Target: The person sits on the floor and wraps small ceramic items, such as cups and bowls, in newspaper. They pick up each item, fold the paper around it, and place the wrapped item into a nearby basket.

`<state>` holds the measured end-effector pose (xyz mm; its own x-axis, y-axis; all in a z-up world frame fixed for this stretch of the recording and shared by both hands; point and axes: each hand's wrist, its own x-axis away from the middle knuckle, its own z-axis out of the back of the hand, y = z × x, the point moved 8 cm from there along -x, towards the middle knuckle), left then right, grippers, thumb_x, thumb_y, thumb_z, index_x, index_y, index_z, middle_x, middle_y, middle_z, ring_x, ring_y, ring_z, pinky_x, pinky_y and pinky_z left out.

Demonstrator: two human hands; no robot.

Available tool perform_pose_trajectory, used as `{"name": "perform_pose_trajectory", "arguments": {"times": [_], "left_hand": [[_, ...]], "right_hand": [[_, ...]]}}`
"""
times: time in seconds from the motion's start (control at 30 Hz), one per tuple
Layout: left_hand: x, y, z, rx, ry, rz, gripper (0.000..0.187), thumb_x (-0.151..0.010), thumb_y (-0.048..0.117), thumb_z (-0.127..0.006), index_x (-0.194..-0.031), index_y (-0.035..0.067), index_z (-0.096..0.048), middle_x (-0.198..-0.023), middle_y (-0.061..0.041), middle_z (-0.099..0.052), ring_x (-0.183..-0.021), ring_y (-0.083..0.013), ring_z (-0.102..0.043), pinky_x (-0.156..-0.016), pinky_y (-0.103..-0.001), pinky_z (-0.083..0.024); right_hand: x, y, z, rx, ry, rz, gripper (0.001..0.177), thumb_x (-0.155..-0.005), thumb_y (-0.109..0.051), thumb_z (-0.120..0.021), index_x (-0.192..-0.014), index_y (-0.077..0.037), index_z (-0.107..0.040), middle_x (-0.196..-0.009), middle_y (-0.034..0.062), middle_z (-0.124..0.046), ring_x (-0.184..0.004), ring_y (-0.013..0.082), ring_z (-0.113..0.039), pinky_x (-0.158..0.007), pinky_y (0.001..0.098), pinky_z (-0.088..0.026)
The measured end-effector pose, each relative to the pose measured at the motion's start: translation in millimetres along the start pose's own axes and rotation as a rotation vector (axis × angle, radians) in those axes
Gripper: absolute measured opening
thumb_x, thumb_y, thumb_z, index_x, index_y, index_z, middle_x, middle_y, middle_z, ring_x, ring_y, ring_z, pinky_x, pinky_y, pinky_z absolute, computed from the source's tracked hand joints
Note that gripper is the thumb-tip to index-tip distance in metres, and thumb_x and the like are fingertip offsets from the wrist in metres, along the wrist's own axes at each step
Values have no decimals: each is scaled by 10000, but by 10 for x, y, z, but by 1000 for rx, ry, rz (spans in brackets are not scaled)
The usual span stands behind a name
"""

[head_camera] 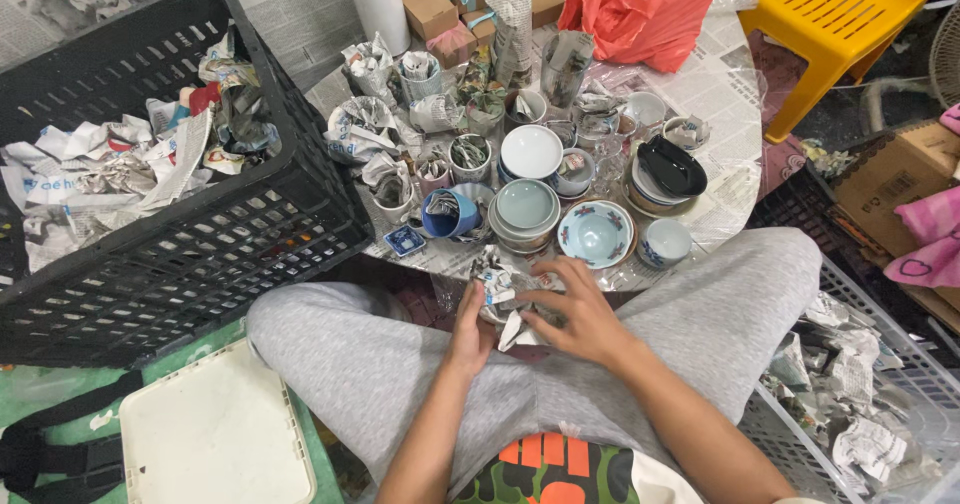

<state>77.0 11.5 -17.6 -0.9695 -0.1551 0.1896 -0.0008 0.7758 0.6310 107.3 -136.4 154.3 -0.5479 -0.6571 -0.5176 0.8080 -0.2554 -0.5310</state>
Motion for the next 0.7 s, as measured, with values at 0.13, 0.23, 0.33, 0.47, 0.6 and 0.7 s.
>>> {"name": "perform_pose_trajectory", "arguments": {"times": [0.13,0.23,0.33,0.47,0.6,0.7], "left_hand": [[-4,-22,51,-13,-15,-10,534,-1005,439,-585,-1387,77,-493,-1332,-80,-628,-1240,-219,-605,-1036,-421,-489],[0,-51,67,-43,-23,-4,519,-1017,423,-587,-1393,76,-497,-1303,-84,-643,-1209,-220,-612,-1016,-413,-489],[-4,-54,26,-33,-26,21,534,-1022,441,-567,-1419,89,-504,-1303,-89,-645,-1203,-221,-617,-1015,-414,-489],[14,-72,-17,129,54,160,622,-989,550,-479,-1402,89,-547,-1329,-104,-659,-1199,-241,-652,-1029,-420,-510],[53,97,-81,135,73,66,655,-990,574,-467,-1390,66,-576,-1335,-122,-662,-1209,-256,-650,-1042,-430,-507],[73,108,-65,145,87,59,649,-983,582,-480,-1348,59,-603,-1276,-123,-687,-1153,-265,-673,-1004,-442,-525]], "right_hand": [[-37,15,-79,-30,-78,-45,195,-825,-210,-794,-997,-119,-800,-1282,137,-578,-1243,356,-509,-1055,470,-407],[-15,77,-123,-62,-112,-102,164,-839,-195,-774,-965,-91,-780,-1267,128,-589,-1233,334,-523,-1044,453,-416],[26,145,-177,-83,-137,-135,160,-880,-181,-736,-981,-57,-726,-1283,143,-587,-1226,329,-529,-1028,438,-428],[130,329,-296,-251,-84,-228,142,-993,-149,-634,-1060,-25,-617,-1277,152,-573,-1218,281,-553,-1015,390,-449],[317,751,-519,-666,14,-533,183,-1052,-212,-556,-1096,-37,-589,-1150,49,-611,-1091,144,-561,-927,307,-467],[453,1022,-632,-901,121,-729,196,-1112,-223,-556,-1141,-39,-618,-1042,26,-599,-999,119,-533,-883,288,-448]]}}
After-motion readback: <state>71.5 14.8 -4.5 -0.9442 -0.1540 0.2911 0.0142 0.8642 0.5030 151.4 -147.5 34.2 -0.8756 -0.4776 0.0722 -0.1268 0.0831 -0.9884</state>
